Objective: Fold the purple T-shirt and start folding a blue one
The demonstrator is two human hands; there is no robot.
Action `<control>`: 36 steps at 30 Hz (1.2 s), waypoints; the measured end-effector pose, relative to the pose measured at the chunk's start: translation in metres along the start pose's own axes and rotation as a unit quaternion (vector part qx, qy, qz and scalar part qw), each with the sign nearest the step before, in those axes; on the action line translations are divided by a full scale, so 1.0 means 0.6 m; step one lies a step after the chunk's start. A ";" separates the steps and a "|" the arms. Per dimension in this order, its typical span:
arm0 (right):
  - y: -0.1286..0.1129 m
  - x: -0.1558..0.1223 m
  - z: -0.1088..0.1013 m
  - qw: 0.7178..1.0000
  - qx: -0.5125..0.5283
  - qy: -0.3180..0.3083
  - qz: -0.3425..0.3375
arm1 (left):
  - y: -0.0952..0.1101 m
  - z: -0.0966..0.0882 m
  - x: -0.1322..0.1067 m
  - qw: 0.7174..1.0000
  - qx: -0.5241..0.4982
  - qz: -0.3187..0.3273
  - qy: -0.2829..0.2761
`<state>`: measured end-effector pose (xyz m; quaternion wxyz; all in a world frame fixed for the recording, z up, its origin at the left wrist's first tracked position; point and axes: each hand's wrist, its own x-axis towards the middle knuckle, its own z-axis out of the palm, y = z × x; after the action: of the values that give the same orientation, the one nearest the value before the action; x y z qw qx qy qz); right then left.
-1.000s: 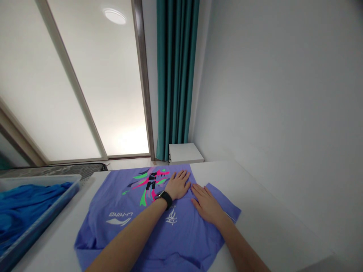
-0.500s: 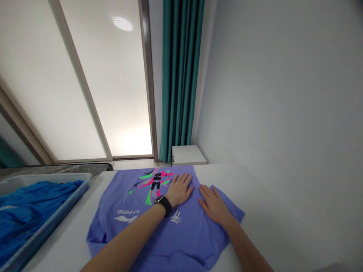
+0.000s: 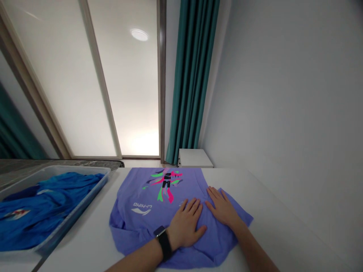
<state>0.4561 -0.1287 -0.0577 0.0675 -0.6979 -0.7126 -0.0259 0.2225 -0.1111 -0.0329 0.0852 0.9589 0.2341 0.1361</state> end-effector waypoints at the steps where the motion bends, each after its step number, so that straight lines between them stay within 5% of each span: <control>1: 0.001 0.000 0.002 1.000 0.000 -0.001 0.001 | 0.001 -0.001 0.000 1.000 -0.003 -0.003 -0.001; 6: 0.009 -0.002 0.008 1.000 0.011 0.009 -0.002 | -0.012 -0.013 -0.013 1.000 0.006 -0.031 0.003; 11: -0.003 0.014 -0.011 0.998 0.014 0.056 -0.002 | -0.081 -0.064 -0.050 0.994 0.042 -0.099 0.012; 16: -0.097 0.049 -0.037 0.995 0.062 0.013 -0.074 | -0.171 -0.119 -0.108 0.983 0.074 -0.168 -0.023; 21: -0.181 0.059 -0.028 0.987 0.087 -0.081 -0.105 | -0.222 -0.118 -0.190 0.975 0.095 -0.202 0.002; 27: -0.177 0.053 0.006 0.989 0.081 -0.034 -0.122 | -0.233 -0.101 -0.255 0.978 0.090 -0.182 0.047; 36: -0.156 0.047 0.000 0.966 0.153 0.132 -0.163 | -0.207 -0.136 -0.257 0.981 0.029 -0.150 0.118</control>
<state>0.3623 -0.1032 -0.0488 0.2624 -0.5438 -0.7969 -0.0191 0.0135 -0.0669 -0.0177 0.0487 0.8920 0.3879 0.2271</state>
